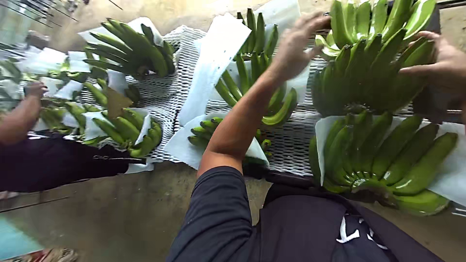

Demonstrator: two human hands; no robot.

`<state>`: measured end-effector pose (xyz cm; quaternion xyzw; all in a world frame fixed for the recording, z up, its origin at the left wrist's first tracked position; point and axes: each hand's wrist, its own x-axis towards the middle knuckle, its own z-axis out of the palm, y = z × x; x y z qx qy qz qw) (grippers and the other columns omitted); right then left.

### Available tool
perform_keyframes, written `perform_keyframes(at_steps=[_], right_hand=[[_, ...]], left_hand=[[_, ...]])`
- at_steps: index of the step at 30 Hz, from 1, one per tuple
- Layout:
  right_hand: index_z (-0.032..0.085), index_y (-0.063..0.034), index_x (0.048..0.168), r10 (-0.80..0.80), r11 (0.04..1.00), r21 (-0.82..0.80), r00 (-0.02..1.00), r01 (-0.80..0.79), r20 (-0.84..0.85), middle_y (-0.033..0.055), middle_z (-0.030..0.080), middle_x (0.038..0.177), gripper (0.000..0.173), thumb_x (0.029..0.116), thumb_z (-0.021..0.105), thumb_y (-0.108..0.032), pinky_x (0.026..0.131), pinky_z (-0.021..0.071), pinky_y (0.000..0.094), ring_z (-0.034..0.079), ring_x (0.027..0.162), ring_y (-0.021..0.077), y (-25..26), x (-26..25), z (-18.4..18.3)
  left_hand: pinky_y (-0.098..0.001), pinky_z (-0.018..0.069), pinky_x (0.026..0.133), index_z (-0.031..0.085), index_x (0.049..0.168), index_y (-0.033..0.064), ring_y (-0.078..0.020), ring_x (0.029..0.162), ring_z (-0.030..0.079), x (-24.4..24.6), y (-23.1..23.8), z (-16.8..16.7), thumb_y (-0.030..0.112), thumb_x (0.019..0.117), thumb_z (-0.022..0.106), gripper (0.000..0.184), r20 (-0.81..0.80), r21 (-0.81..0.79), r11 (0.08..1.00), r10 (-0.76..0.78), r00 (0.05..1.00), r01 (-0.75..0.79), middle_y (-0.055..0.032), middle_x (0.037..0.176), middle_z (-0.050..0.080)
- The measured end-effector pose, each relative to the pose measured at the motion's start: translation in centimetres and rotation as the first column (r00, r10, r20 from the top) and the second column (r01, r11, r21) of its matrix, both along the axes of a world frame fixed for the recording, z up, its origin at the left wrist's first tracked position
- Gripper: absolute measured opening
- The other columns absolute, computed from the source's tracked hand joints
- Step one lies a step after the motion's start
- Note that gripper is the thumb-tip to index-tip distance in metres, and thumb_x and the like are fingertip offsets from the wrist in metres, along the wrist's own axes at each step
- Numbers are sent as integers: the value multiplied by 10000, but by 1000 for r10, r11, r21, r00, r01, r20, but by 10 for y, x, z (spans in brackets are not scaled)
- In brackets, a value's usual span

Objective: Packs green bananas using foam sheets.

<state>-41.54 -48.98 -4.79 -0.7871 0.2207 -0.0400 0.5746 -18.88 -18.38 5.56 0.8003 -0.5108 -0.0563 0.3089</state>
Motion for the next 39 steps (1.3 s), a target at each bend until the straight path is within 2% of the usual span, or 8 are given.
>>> perform_keyframes(at_steps=[5, 8, 12, 20, 23, 29, 33, 39], right_hand=[[162, -201, 1626, -58, 997, -51, 998, 58, -10, 177, 398, 1560, 1003, 829, 771, -199, 1069, 469, 485, 505, 1344, 280, 6, 13, 14], [250, -181, 1630, -14, 946, -324, 994, -21, -105, 217, 356, 1607, 903, 908, 704, -477, 1101, 300, 727, 352, 1455, 460, 3, 36, 28], [479, -146, 1530, 114, 861, -462, 966, -212, -232, 347, 452, 1483, 633, 969, 718, -316, 1033, 308, 785, 423, 1349, 577, 18, 71, 62], [581, -119, 1424, 206, 758, -541, 921, -364, -331, 263, 620, 1302, 588, 894, 811, -229, 1019, 312, 786, 498, 1265, 554, 30, 80, 73], [645, -106, 1346, 128, 752, -624, 976, -213, -179, 257, 654, 1234, 510, 883, 813, -239, 1028, 358, 746, 541, 1230, 526, 40, 57, 63], [682, -152, 1326, 74, 735, -677, 996, -28, 40, 164, 658, 1314, 452, 896, 758, -268, 988, 408, 675, 550, 1220, 470, 95, -7, 69], [602, 19, 1315, -128, 959, -203, 944, 195, 303, 115, 655, 1275, 377, 942, 574, -19, 988, 549, 326, 665, 1112, 140, 67, -34, 61], [92, -170, 1634, -794, 575, 423, 602, 700, 83, 133, 298, 1598, 1008, 794, 598, 63, 976, 522, 411, 446, 1370, 251, 10, -48, 23]], left_hand=[[-847, 241, 1049, 187, 1639, 74, -550, 1519, 92, 66, 141, 1, 85, 774, 820, 1072, 218, 444, 605, 642, 735, -660, -260, 1688, 71], [-675, 411, 1074, 438, 1492, -50, -512, 1362, 466, 72, 191, -13, 59, 861, 755, 714, 268, 512, 489, 691, 672, -707, -332, 1496, 444], [-630, 451, 993, 685, 1035, -91, -456, 1125, 638, 63, 189, 3, 128, 1022, 538, 264, 267, 478, 566, 635, 725, -672, -305, 1106, 678], [-436, 366, 1177, 707, 1052, -69, -277, 1378, 514, 9, 34, 18, 133, 980, 589, 244, -43, 129, 992, -10, 999, 16, -196, 1360, 633], [-372, 490, 871, 654, 1058, 2, -147, 974, 604, -5, -46, 8, 116, 998, 560, 160, -541, 17, 1000, 11, 841, -3, -88, 1029, 650], [-295, 564, 869, 566, 1313, 52, -88, 989, 659, -47, -132, -2, 357, 1137, 226, 489, -888, -87, 934, -231, 399, 347, -48, 1112, 674], [-220, 516, 753, 606, 1253, 66, -31, 837, 616, -71, -159, -18, 438, 1091, -39, 763, -883, -61, 826, -307, 356, 561, 6, 964, 673], [-232, 557, 725, 613, 1117, 155, -39, 827, 648, -62, -146, -43, 551, 1089, 104, 645, -987, 3, 935, -54, 151, 355, 26, 903, 672]])
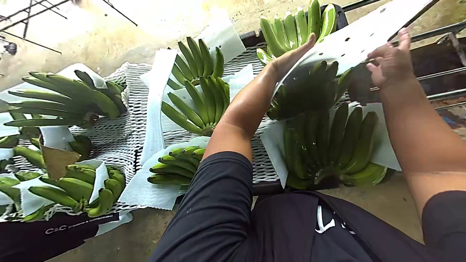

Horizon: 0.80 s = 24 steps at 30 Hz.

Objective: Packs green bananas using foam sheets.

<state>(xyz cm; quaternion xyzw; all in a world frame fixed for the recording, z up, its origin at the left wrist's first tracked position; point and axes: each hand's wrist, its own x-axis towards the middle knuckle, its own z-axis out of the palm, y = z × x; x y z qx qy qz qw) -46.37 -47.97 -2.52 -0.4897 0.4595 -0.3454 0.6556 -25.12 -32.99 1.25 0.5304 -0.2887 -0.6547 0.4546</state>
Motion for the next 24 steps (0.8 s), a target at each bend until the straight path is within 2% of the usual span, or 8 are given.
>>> perform_keyframes(at_steps=[2, 4, 6, 8, 11, 13, 17, 24], right_hand=[[27, -220, 1642, 68, 987, 140, 991, -84, 115, 95, 301, 1602, 1011, 833, 565, 58, 1016, 501, 511, 430, 1393, 259, -3, -3, -10], [340, -148, 1427, 139, 981, 97, 963, -165, 229, 46, 565, 1269, 635, 878, 560, 84, 921, 572, 413, 621, 1132, 175, -2, -4, -14], [518, -57, 1161, 302, 951, -138, 928, -277, 219, 7, 688, 1001, 365, 864, 631, 122, 869, 600, 307, 693, 925, 99, 3, -7, -11], [646, -21, 1017, 368, 807, -462, 925, -368, -94, -18, 718, 937, 217, 833, 752, 27, 886, 577, 228, 684, 890, 21, 17, -12, 0], [711, 14, 1209, 303, 367, -684, 777, -630, -552, 229, 725, 1160, 270, 993, 565, -56, 1003, 522, 536, 704, 1102, 353, 43, -22, 21], [674, 6, 1287, 274, 237, -679, 719, -694, -639, 280, 703, 1187, 349, 976, 521, 47, 952, 519, 634, 689, 1089, 477, 60, -27, 27], [607, 28, 1377, 291, 321, -594, 673, -738, -680, 287, 674, 1259, 360, 1040, 503, -46, 1009, 482, 642, 660, 1160, 481, 65, -35, 17], [662, 104, 1101, 350, 423, -175, 339, -889, -873, 375, 660, 1094, 274, 959, 695, -127, 904, 420, 788, 613, 1091, 591, 31, -22, -29]], left_hand=[[-211, 558, 715, 616, 1116, 159, -28, 821, 655, 2, 6, -9, 531, 1096, 105, 632, -74, 1, 999, 51, 996, -51, 31, 888, 682], [-181, 547, 689, 611, 1039, 157, -1, 767, 646, 1, 10, -13, 394, 1133, 163, 515, -29, 0, 989, 151, 988, -151, 52, 824, 671], [-192, 521, 662, 612, 980, 85, -6, 692, 597, 0, 14, -16, 109, 1111, 314, 326, 183, -37, 974, 228, 956, -225, 44, 776, 628], [-223, 521, 695, 633, 1024, 8, -42, 717, 596, 4, 16, -25, 23, 1080, 394, 246, 289, -21, 975, 218, 932, -221, -5, 831, 641], [-277, 517, 796, 623, 1154, -22, -93, 846, 604, 8, 26, -20, 72, 1089, 411, 241, 452, 87, 975, 146, 880, -206, -74, 1003, 652], [-317, 515, 840, 616, 1218, 5, -112, 909, 604, 11, 50, -6, 186, 1106, 395, 307, 490, 142, 960, 145, 860, -243, -80, 1065, 649], [-405, 537, 857, 579, 1334, 103, -181, 990, 635, 0, 97, 28, 616, 1072, 167, 708, 487, 274, 908, 154, 860, -318, -99, 1129, 654], [-542, 373, 1117, 447, 1510, 55, -300, 1391, 470, -36, 75, 1, 551, 1090, 71, 751, 511, 268, 906, 155, 846, -328, -198, 1512, 484]])
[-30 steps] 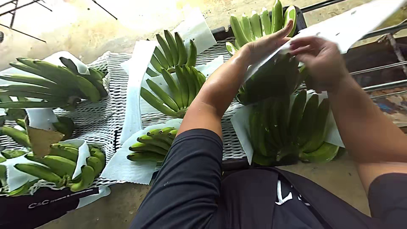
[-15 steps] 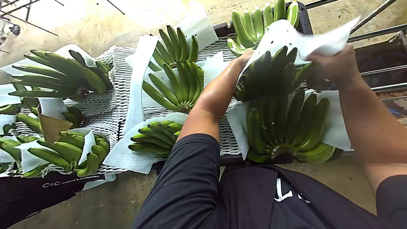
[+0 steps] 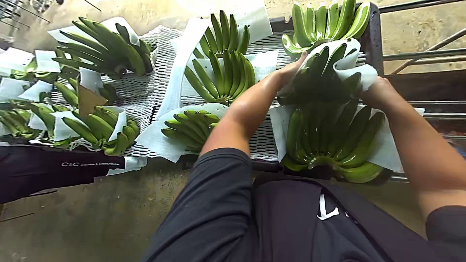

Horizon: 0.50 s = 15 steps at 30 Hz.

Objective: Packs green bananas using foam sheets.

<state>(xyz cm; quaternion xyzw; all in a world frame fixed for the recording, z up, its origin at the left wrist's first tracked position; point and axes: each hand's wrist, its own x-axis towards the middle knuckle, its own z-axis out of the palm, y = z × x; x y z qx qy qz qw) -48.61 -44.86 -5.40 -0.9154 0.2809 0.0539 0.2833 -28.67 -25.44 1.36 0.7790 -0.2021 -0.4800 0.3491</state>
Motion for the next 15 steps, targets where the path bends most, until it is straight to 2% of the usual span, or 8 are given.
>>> perform_keyframes(at_steps=[2, 3, 5, 7, 8, 10, 13, 15], right_hand=[[646, 66, 1201, 12, 1000, 1, 999, -12, -44, 349, 658, 1164, 341, 958, 703, -166, 936, 425, 780, 608, 1144, 561, -8, 8, -13], [636, 65, 1220, 0, 1000, 10, 999, 0, -44, 347, 655, 1176, 364, 946, 717, -161, 946, 424, 777, 605, 1156, 556, -12, 8, -15], [628, 85, 1210, -46, 997, 60, 999, 45, 16, 364, 646, 1173, 387, 898, 760, -103, 956, 404, 781, 594, 1161, 562, -16, 1, -19], [618, 65, 1248, -64, 991, 118, 996, 56, 60, 343, 644, 1202, 430, 896, 776, -126, 991, 410, 758, 595, 1182, 530, -19, -8, -27], [617, 53, 1258, -62, 990, 134, 996, 52, 70, 332, 644, 1213, 434, 906, 771, -149, 1004, 414, 743, 597, 1190, 512, -18, -10, -28], [626, 44, 1259, -76, 983, 173, 994, 61, 84, 318, 643, 1227, 420, 922, 765, -165, 1024, 422, 713, 604, 1192, 484, -13, -14, -23], [628, 56, 1250, -104, 968, 237, 992, 84, 73, 319, 636, 1231, 384, 929, 751, -116, 1026, 436, 670, 610, 1174, 460, -5, -14, -11], [622, 63, 1245, -122, 955, 281, 990, 97, 71, 311, 635, 1215, 364, 929, 740, -77, 1006, 455, 641, 621, 1137, 431, 1, -13, -6]], left_hand=[[-505, 412, 1089, 473, 1484, 53, -278, 1347, 508, 7, 0, -20, 512, 1097, 33, 744, 12, -20, 999, 27, 1000, -27, -190, 1474, 519], [-502, 423, 1073, 479, 1476, 46, -281, 1325, 524, 8, 2, -18, 507, 1098, 29, 747, 19, -14, 1000, 19, 1000, -18, -197, 1457, 529], [-483, 476, 1021, 490, 1462, 54, -266, 1245, 576, 11, 9, -3, 519, 1098, 47, 738, 32, 7, 1000, -23, 999, 23, -191, 1395, 566], [-435, 501, 946, 491, 1451, 96, -215, 1136, 599, 8, 23, 26, 545, 1095, 93, 698, 37, 21, 1000, -23, 999, 23, -148, 1316, 594], [-440, 502, 956, 479, 1468, 104, -216, 1151, 601, 9, 29, 37, 559, 1091, 103, 701, 18, 28, 1000, -10, 1000, 10, -145, 1329, 594], [-422, 529, 890, 473, 1437, 128, -203, 1090, 622, 5, 36, 41, 608, 1065, 51, 740, -87, 21, 1000, 20, 996, -18, -118, 1253, 616], [-413, 540, 835, 531, 1357, 124, -185, 1002, 627, -15, 50, 10, 637, 1050, 35, 777, -239, -45, 990, 120, 964, -135, -95, 1146, 638], [-363, 521, 883, 525, 1380, 112, -141, 1039, 606, -19, 56, -26, 555, 1080, 18, 736, -294, -128, 953, 228, 928, -275, -80, 1184, 629]])
